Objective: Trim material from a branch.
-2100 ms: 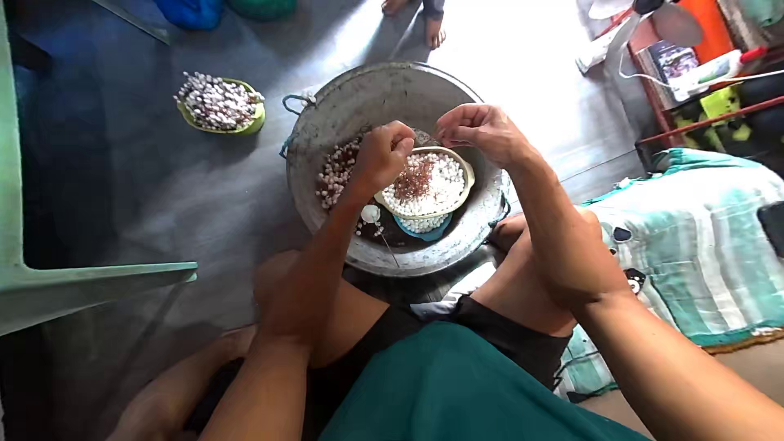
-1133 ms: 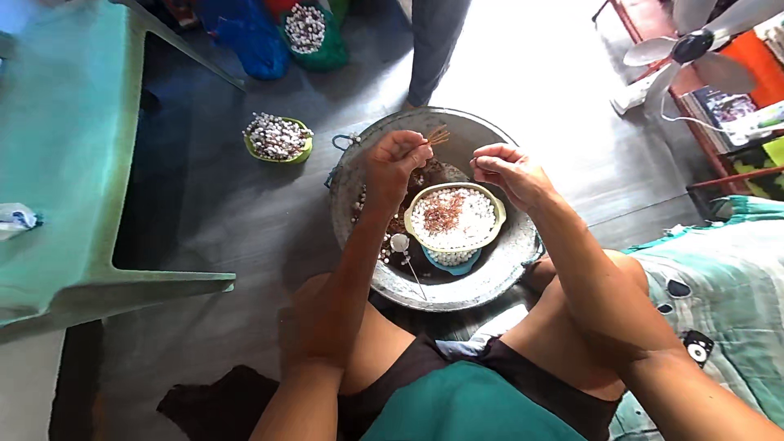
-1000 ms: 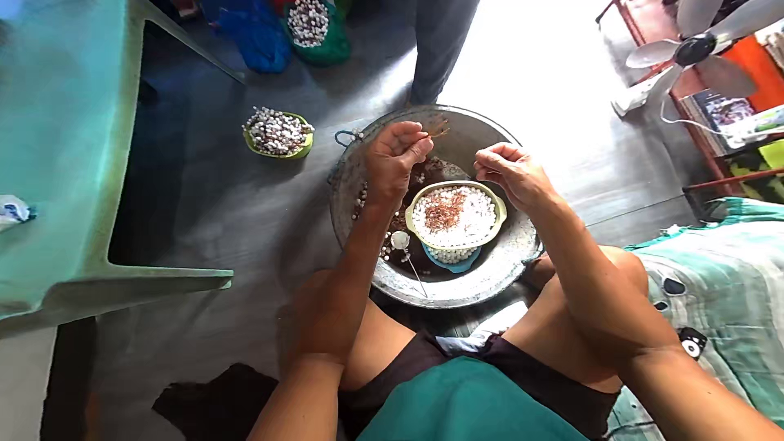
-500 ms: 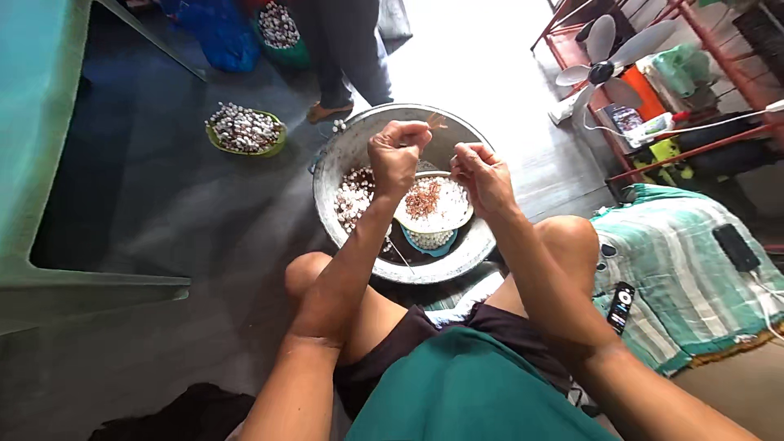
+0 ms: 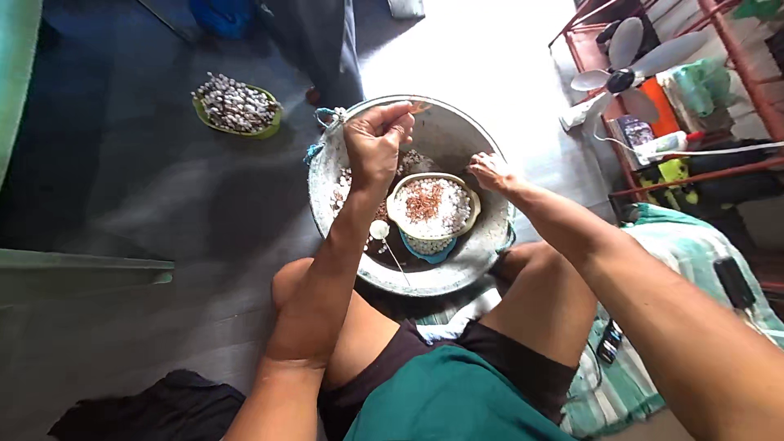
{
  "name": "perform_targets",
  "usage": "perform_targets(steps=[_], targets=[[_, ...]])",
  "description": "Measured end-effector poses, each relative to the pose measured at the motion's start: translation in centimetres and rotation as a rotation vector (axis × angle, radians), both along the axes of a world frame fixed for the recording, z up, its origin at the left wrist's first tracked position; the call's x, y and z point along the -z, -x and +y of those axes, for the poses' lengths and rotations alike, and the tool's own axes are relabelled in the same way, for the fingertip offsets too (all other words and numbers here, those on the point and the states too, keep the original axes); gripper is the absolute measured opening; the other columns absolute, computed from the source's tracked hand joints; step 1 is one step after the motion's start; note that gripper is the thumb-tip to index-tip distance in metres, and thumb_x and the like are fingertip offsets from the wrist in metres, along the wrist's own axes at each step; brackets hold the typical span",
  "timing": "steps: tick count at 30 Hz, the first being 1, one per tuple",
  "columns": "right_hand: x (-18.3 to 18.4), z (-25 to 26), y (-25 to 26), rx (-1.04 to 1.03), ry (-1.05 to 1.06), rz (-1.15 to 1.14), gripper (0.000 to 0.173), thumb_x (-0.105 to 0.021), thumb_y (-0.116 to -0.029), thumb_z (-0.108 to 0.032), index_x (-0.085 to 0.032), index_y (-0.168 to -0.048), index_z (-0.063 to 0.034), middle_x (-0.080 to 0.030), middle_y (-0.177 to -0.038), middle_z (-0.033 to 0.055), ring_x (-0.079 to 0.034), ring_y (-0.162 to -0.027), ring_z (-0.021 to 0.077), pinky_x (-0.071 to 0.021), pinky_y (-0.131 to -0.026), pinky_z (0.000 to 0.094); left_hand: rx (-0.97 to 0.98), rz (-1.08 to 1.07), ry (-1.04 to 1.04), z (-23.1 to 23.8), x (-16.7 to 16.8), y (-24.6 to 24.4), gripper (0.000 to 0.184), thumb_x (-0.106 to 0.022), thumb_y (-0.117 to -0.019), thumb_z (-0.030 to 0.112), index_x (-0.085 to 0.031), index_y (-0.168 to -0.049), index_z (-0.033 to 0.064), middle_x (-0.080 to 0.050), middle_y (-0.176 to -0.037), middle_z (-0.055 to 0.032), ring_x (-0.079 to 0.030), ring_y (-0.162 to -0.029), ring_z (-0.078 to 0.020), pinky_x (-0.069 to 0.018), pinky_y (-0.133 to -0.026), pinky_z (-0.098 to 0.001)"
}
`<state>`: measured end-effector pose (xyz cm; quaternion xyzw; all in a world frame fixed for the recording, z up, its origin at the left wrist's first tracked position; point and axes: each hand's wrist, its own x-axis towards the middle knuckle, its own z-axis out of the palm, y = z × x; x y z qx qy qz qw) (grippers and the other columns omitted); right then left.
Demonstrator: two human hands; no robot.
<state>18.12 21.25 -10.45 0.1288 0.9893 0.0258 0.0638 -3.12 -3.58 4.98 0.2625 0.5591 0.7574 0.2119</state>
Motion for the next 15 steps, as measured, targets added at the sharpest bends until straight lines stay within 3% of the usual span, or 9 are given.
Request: perform_targets(steps=[1,4,5,8,12,15], targets=[[3.7,2.8,-0.2,0.021,0.047,-0.107,0.018,-0.064,-0.0902,0.002,-0.077,-0.101,-0.0029,-0.068,-0.117,0.0211,-0.061,-0.116,0.0431,-0.0467,-0.101,0.0632,-0.001,-0.013,0.025,0.3,0.0,0.2,0.016,-0.069,-0.0938,-0.003,-0.072,-0.110,-0.0048,-0.076,-0.095,-0.0090,-0.073,-0.079,-0.0154,-0.0639,-0.072,-0.0323],[6.5,5.3,2.3,0.110,0.097,-0.290,0.019,-0.061,-0.1002,-0.011,-0.075,-0.110,-0.0019,-0.066,-0.123,0.0224,-0.056,-0.124,0.0436,-0.0435,-0.108,0.0605,-0.030,-0.049,0.038,0.6,-0.6,1.4,0.017,-0.068,-0.0950,-0.003,-0.072,-0.111,-0.0055,-0.075,-0.095,-0.0115,-0.073,-0.075,-0.0166,-0.0643,-0.070,-0.0328],[6.6,5.1,2.8,0.158,0.117,-0.330,0.025,-0.056,-0.1035,-0.014,-0.072,-0.115,0.0011,-0.064,-0.126,0.0246,-0.054,-0.128,0.0445,-0.0433,-0.110,0.0598,-0.020,-0.044,0.044,0.3,-0.7,1.6,0.018,-0.067,-0.0959,-0.002,-0.072,-0.113,-0.0047,-0.074,-0.094,-0.0120,-0.072,-0.073,-0.0167,-0.0636,-0.068,-0.0322],[6.4,3.8,3.7,0.110,0.031,-0.530,0.031,-0.043,-0.1051,-0.005,-0.066,-0.121,0.0079,-0.062,-0.128,0.0303,-0.052,-0.132,0.0458,-0.0357,-0.116,0.0583,0.040,-0.025,0.120,-0.8,-0.7,1.3,0.022,-0.065,-0.0996,0.004,-0.070,-0.121,0.0025,-0.071,-0.092,-0.0124,-0.067,-0.066,-0.0176,-0.0612,-0.061,-0.0319],[6.4,4.1,4.6,0.089,-0.052,-0.555,0.032,-0.041,-0.1065,-0.007,-0.067,-0.122,0.0039,-0.066,-0.122,0.0259,-0.057,-0.127,0.0417,-0.0380,-0.115,0.0545,0.047,-0.039,0.177,-1.1,-1.1,1.5,0.022,-0.065,-0.1009,0.009,-0.072,-0.122,0.0068,-0.072,-0.092,-0.0116,-0.067,-0.064,-0.0171,-0.0604,-0.061,-0.0320],[2.2,2.7,5.5,0.214,0.066,-0.541,0.032,-0.044,-0.1069,-0.008,-0.064,-0.127,0.0076,-0.060,-0.131,0.0304,-0.051,-0.132,0.0462,-0.0395,-0.112,0.0584,0.050,-0.014,0.139,-1.4,-0.8,2.0,0.023,-0.064,-0.1013,0.007,-0.070,-0.123,0.0039,-0.073,-0.098,-0.0102,-0.069,-0.070,-0.0150,-0.0617,-0.066,-0.0312]])
